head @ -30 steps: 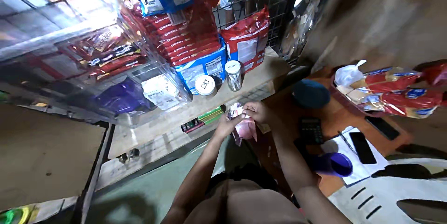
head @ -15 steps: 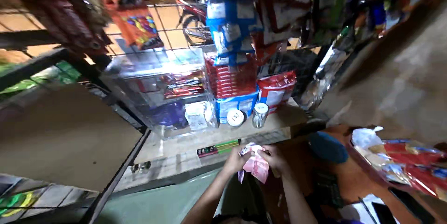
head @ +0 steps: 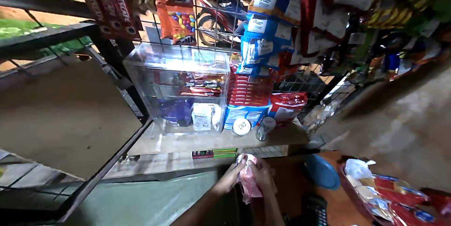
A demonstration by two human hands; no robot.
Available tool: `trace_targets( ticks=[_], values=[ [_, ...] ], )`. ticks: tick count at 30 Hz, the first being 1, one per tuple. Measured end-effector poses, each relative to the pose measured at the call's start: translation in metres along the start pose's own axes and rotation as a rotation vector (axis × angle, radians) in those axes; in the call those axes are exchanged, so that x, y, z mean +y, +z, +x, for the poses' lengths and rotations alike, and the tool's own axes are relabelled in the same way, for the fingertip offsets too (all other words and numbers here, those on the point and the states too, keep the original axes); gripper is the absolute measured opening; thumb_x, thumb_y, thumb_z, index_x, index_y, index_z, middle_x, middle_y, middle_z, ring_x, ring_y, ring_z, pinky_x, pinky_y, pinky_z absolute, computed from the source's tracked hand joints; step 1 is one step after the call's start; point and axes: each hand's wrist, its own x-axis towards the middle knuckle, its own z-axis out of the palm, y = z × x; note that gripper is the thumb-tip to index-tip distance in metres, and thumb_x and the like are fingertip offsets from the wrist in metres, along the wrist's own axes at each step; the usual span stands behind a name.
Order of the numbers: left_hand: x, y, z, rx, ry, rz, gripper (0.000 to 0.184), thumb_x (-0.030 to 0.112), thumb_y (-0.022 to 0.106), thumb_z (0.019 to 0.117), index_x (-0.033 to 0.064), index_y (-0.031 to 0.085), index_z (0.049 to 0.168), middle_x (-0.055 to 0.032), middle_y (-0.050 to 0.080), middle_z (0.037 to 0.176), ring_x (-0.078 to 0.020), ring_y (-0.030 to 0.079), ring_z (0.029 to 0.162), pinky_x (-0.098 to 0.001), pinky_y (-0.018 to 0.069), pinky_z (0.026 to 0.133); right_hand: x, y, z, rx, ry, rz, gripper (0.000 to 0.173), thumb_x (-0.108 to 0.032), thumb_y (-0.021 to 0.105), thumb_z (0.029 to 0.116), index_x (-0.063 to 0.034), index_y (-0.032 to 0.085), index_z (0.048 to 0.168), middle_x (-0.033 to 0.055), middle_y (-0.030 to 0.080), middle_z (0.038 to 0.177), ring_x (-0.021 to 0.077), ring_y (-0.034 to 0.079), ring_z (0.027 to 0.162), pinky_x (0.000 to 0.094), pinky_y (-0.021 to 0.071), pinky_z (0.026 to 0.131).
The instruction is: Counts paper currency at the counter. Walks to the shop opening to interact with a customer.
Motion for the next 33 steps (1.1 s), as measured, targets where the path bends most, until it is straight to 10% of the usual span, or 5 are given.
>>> trace_targets(
  ticks=[4, 12, 20, 25, 33],
  values=[
    [0.008, -0.017, 0.003, 0.14, -0.067, 0.055, 0.047, 0.036, 0.039, 0.1107, 0.0, 0.055, 0.136, -0.0112, 0.072, 0.11, -0.0155, 0.07, 0.098, -0.0365, 0.058, 0.09, -0.006, -0.006, 0.0, -0.125, 0.08, -0.01, 0.032, -0.018, 0.065, 0.0996, 0.0093, 0.065, 0.117, 0.0213, 0.069, 0.103, 0.0259, 0.067, 0.096, 0.0451, 0.0546, 0.092],
    [0.038, -0.061, 0.008, 0.114, 0.171, 0.525, 0.037, 0.025, 0.043, 0.11, -0.0028, 0.065, 0.121, -0.0037, 0.073, 0.091, -0.0052, 0.066, 0.078, -0.0285, 0.0556, 0.08, -0.029, -0.075, -0.019, -0.52, -0.552, 0.741, 0.016, -0.041, 0.068, 0.0965, -0.0317, 0.074, 0.108, -0.0184, 0.069, 0.087, -0.0073, 0.063, 0.078, 0.0144, 0.054, 0.072],
    [0.033, -0.017, -0.013, -0.047, 0.078, -0.111, 0.059, 0.045, 0.02, 0.1091, 0.0034, 0.042, 0.146, -0.0061, 0.069, 0.119, -0.0117, 0.067, 0.108, -0.0338, 0.0567, 0.096, -0.053, 0.014, 0.002, -0.036, -0.161, 0.028, 0.018, -0.017, 0.069, 0.0939, 0.0014, 0.069, 0.094, 0.0022, 0.062, 0.07, 0.0068, 0.058, 0.062, 0.0298, 0.0537, 0.064],
    [0.02, -0.008, -0.004, 0.149, -0.116, -0.104, 0.031, 0.017, 0.05, 0.1075, -0.0003, 0.051, 0.133, -0.0102, 0.07, 0.102, -0.0159, 0.07, 0.089, -0.0353, 0.0597, 0.083, -0.012, 0.037, 0.005, 0.125, -0.171, 0.103, 0.019, -0.013, 0.063, 0.0982, 0.0059, 0.065, 0.094, 0.0023, 0.058, 0.07, 0.0053, 0.054, 0.062, 0.0261, 0.0508, 0.061],
    [0.007, -0.031, -0.004, 0.161, -0.177, -0.221, 0.029, 0.013, 0.044, 0.1091, -0.0017, 0.05, 0.133, -0.0141, 0.074, 0.096, -0.0223, 0.074, 0.087, -0.0376, 0.0608, 0.081, 0.197, -0.018, 0.02, -0.241, 0.283, -0.758, 0.068, -0.041, 0.071, 0.0957, -0.0026, 0.052, 0.148, 0.0228, 0.05, 0.152, 0.0389, 0.045, 0.143, 0.0551, 0.0349, 0.119]
  ],
)
